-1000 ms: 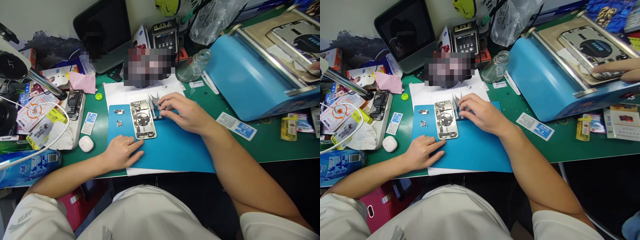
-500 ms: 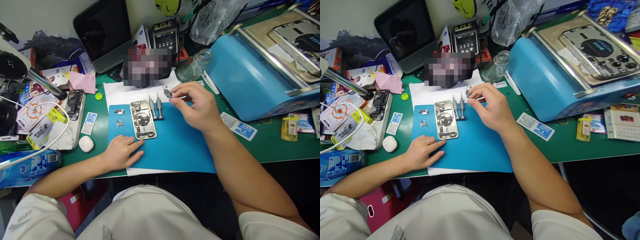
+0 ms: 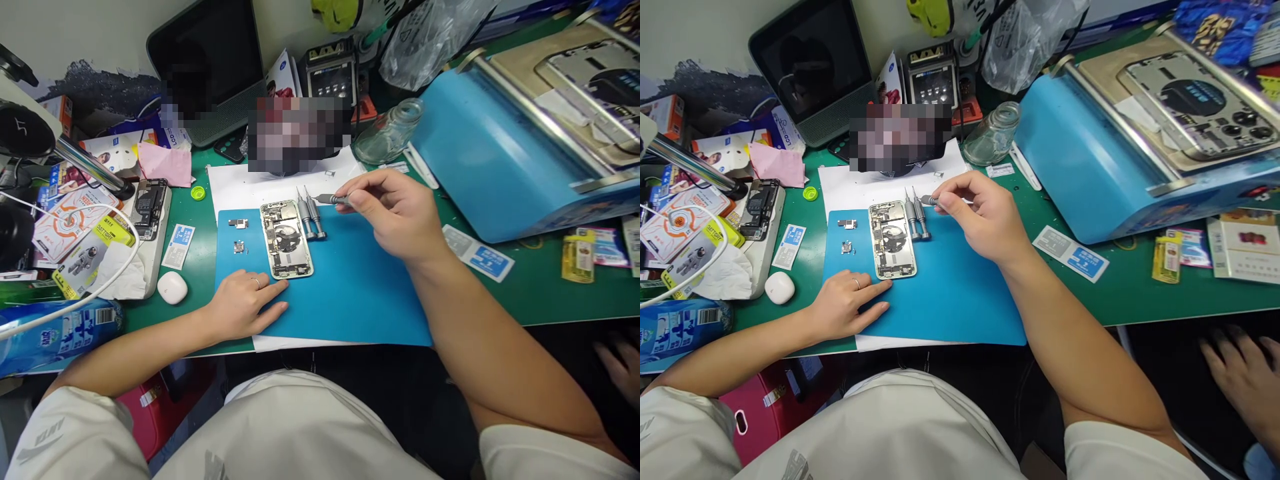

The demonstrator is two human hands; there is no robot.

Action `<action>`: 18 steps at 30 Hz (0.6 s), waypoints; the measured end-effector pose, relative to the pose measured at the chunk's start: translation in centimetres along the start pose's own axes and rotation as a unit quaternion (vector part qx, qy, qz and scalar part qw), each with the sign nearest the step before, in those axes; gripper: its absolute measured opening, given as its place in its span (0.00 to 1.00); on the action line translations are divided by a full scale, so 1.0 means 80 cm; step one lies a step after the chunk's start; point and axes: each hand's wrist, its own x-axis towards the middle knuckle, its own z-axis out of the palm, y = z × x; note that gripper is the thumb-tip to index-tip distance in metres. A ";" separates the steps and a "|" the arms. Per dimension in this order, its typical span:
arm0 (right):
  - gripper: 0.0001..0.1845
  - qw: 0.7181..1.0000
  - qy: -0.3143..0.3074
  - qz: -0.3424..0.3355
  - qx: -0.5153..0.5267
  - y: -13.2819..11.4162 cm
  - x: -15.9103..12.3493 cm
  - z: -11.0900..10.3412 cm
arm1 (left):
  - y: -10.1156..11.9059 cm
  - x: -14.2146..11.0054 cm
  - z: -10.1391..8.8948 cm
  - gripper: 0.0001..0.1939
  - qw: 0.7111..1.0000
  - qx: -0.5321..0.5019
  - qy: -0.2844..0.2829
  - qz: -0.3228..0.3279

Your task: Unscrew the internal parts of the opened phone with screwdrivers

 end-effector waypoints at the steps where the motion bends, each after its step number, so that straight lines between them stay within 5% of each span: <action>1: 0.12 1.000 0.009 0.003 0.014 -0.001 0.000 0.001 | 0.000 0.000 0.000 0.20 1.000 -0.002 0.000 0.000; 11: 0.20 0.990 0.115 0.019 0.077 -0.005 0.011 -0.003 | 0.001 0.001 -0.002 0.20 1.000 -0.002 -0.007 -0.005; 18: 0.21 0.986 0.091 0.081 0.116 -0.005 0.012 -0.006 | 0.001 0.001 -0.001 0.20 1.000 -0.004 -0.002 -0.004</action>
